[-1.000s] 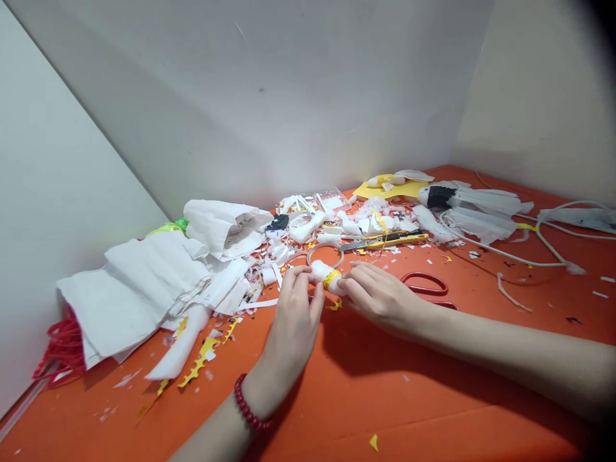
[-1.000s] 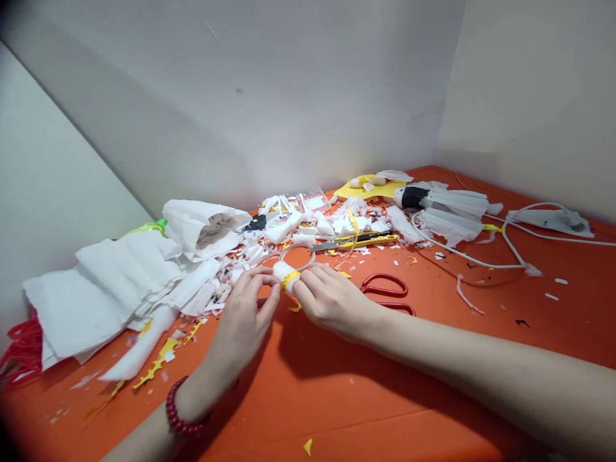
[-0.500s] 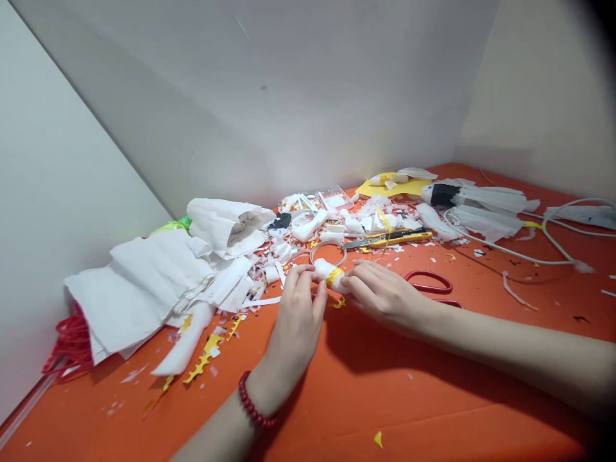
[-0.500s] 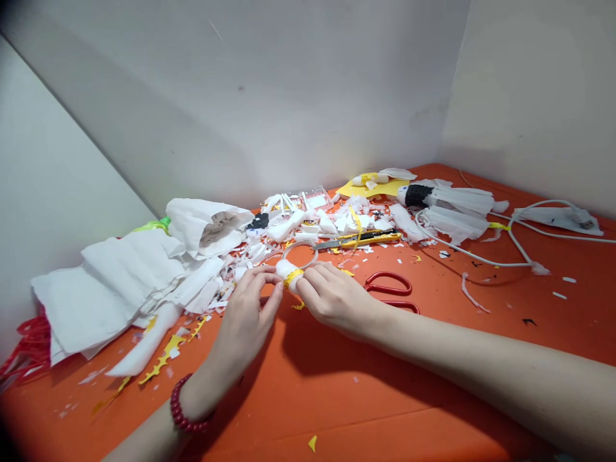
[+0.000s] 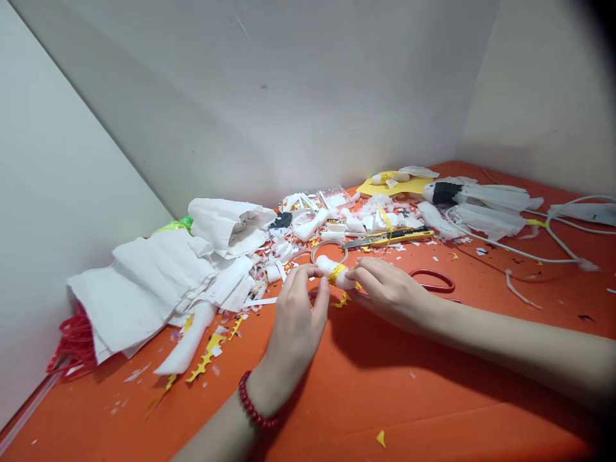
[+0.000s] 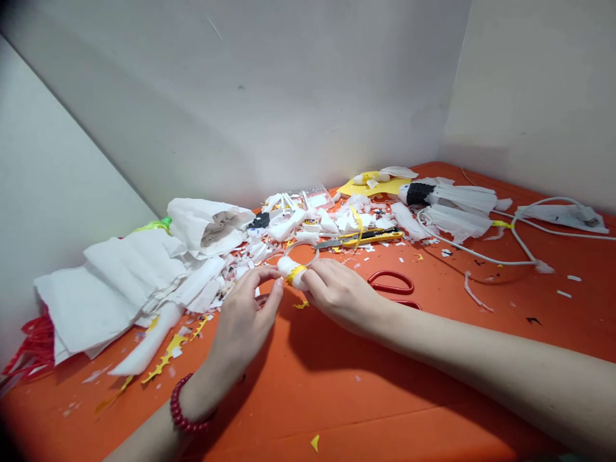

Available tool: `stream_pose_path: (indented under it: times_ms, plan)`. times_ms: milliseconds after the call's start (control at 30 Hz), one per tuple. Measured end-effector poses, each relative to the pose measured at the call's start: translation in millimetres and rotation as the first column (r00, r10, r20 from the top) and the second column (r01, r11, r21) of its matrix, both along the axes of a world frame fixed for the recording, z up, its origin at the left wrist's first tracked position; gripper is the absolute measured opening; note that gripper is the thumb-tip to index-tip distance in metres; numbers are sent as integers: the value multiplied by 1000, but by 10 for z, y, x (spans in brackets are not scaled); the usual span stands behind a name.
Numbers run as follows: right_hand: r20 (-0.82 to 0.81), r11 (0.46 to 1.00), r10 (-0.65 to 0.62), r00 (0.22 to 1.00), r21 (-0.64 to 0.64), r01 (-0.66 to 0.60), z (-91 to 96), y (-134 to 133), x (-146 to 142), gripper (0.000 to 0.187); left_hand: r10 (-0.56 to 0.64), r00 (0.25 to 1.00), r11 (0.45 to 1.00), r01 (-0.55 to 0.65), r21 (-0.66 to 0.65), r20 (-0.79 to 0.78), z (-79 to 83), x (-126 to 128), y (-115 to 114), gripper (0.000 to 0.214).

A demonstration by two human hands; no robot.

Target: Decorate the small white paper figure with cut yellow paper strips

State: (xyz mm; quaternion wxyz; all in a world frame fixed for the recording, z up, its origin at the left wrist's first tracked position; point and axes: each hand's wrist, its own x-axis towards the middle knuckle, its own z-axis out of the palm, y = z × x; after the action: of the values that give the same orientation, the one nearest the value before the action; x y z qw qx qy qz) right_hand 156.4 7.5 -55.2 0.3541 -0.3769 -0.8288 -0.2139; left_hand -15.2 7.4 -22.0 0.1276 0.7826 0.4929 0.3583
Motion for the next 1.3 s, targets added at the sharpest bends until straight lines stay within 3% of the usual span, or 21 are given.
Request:
stream_pose_path:
  times_ms: [733,900,1067,1300]
  plan:
    - [22,995,73,997,-72,-71,-32,-14,-17,17,-6,998,998,10,61,-66,-19,18,8,8]
    - [-153,981,37,988,-182,-65,-33,5,-7,9,16,998,997,-12,73,-63,17,-12,27,14]
    - [-379,913,-4,926,-378,-151,-16,43,37,6,18,997,994,-10,108,-77,60,-76,54,12]
    - [-421,873,81,903,-407,-268,-56,65,41,10,-50,989,998,55,31,-142,44,-65,73,7]
